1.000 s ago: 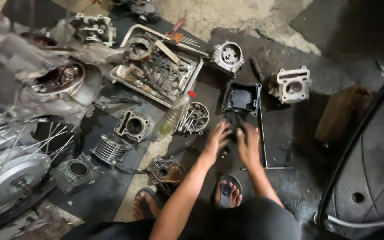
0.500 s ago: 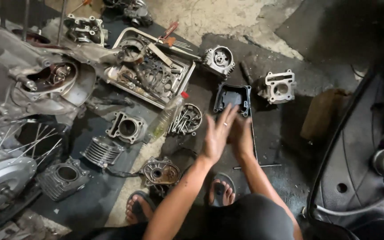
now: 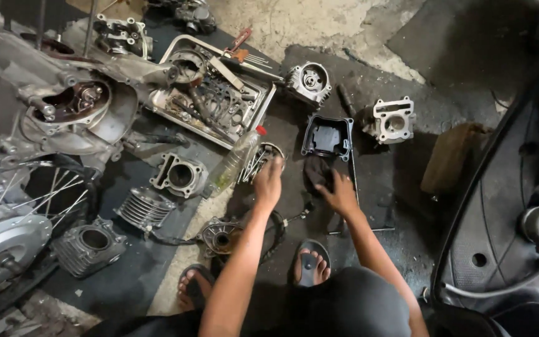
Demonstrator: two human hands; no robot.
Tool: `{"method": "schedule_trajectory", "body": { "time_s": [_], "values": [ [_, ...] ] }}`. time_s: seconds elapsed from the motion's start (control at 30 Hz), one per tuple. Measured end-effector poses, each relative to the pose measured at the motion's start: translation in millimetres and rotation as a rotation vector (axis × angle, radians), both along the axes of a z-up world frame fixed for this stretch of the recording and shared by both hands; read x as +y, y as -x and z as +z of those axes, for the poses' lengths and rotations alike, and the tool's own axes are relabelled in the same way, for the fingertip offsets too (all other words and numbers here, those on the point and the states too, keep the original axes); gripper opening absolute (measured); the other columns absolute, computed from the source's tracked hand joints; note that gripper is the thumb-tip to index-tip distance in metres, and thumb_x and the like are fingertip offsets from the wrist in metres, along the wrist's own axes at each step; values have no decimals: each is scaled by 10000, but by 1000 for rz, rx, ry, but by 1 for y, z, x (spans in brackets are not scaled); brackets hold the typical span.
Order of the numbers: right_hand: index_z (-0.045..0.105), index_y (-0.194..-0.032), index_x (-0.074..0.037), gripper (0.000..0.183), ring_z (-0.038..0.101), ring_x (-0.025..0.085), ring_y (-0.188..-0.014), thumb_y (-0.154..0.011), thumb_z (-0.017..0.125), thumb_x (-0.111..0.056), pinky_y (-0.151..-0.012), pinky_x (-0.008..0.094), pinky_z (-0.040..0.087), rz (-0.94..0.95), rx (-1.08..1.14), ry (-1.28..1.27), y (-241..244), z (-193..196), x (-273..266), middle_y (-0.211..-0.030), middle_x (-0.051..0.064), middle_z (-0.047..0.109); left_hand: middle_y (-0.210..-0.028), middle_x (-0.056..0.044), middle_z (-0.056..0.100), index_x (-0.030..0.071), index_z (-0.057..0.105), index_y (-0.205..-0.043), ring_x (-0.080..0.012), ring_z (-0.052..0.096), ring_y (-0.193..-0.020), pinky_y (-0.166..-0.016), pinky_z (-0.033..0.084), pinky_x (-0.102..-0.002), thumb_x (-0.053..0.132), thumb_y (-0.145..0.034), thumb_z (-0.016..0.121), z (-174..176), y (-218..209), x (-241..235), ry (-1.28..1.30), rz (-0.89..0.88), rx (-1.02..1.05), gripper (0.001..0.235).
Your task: Cleaning motorcycle engine components including the stator and casing using a brush and solvent.
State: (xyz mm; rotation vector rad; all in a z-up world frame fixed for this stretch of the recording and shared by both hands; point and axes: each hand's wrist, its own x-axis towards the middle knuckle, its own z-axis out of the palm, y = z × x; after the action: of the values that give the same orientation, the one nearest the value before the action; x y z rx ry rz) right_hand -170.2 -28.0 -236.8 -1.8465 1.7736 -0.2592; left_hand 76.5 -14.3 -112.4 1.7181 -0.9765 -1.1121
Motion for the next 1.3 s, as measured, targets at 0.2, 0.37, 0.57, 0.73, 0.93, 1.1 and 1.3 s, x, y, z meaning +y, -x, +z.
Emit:
{"method": "schedule_trajectory", "body": {
  "time_s": [0.2,0.37,0.57,0.73,0.93,1.1,1.3],
  "values": [
    [622,-1362,-91,511,604,425,-1241,-915,699,-327,-1054,572,465,-5,-9,-19,-11,19,0,-1275,211,644,-1187,-191,715,61,691,-1237,-324,683,-1135,-953,548,-444,491,-1050,507,-8,3,0,-34,-63,143,504],
    [648,-1362,-54,547,579,385,-1256,-836,658,-203,-1087,542,426,-352,-690,-243,-28,148,5,-1249,227,636,-1343,-278,595,37,553,-1404,-411,587,-1264,-1046,484,-516,519,-915,730,37,2,-7,-17,-202,302,709],
    [663,-1281,-106,565,378,119,-673,-730,556,-172,-638,264,339,-100,-988,-394,-37,242,-3,-750,-15,360,-1261,-260,630,6,608,-1346,-362,588,-1230,-1055,461,-511,534,-835,816,108,4,-12,83,-327,436,764],
    [564,-1416,-13,554,453,368,-1355,-916,715,-197,-1139,588,332,330,-904,-120,-54,274,-14,-1415,201,514,-842,-99,722,169,740,-1014,-239,732,-928,-824,567,-393,494,-804,846,136,-19,-8,234,-165,137,401],
    [725,-985,-54,175,656,363,-845,-900,774,-199,-802,466,520,573,-587,234,-115,334,-28,-917,163,632,-739,-71,694,209,751,-884,-218,709,-790,-716,561,-371,481,-741,890,189,-48,7,345,86,49,338],
    [712,-1099,-61,235,627,225,-711,-880,759,-136,-714,408,531,530,-612,204,-158,394,-31,-743,89,583,-775,-79,695,130,731,-904,-164,657,-789,-630,587,-376,431,-822,847,211,-89,13,368,310,197,333],
    [675,-1192,-70,289,638,220,-751,-934,715,-195,-694,439,505,620,-649,221,-215,448,-39,-756,148,613,-1208,-213,614,37,601,-1272,-287,534,-1178,-995,448,-447,404,-1035,517,308,-115,21,552,295,279,445]
  ]
}}
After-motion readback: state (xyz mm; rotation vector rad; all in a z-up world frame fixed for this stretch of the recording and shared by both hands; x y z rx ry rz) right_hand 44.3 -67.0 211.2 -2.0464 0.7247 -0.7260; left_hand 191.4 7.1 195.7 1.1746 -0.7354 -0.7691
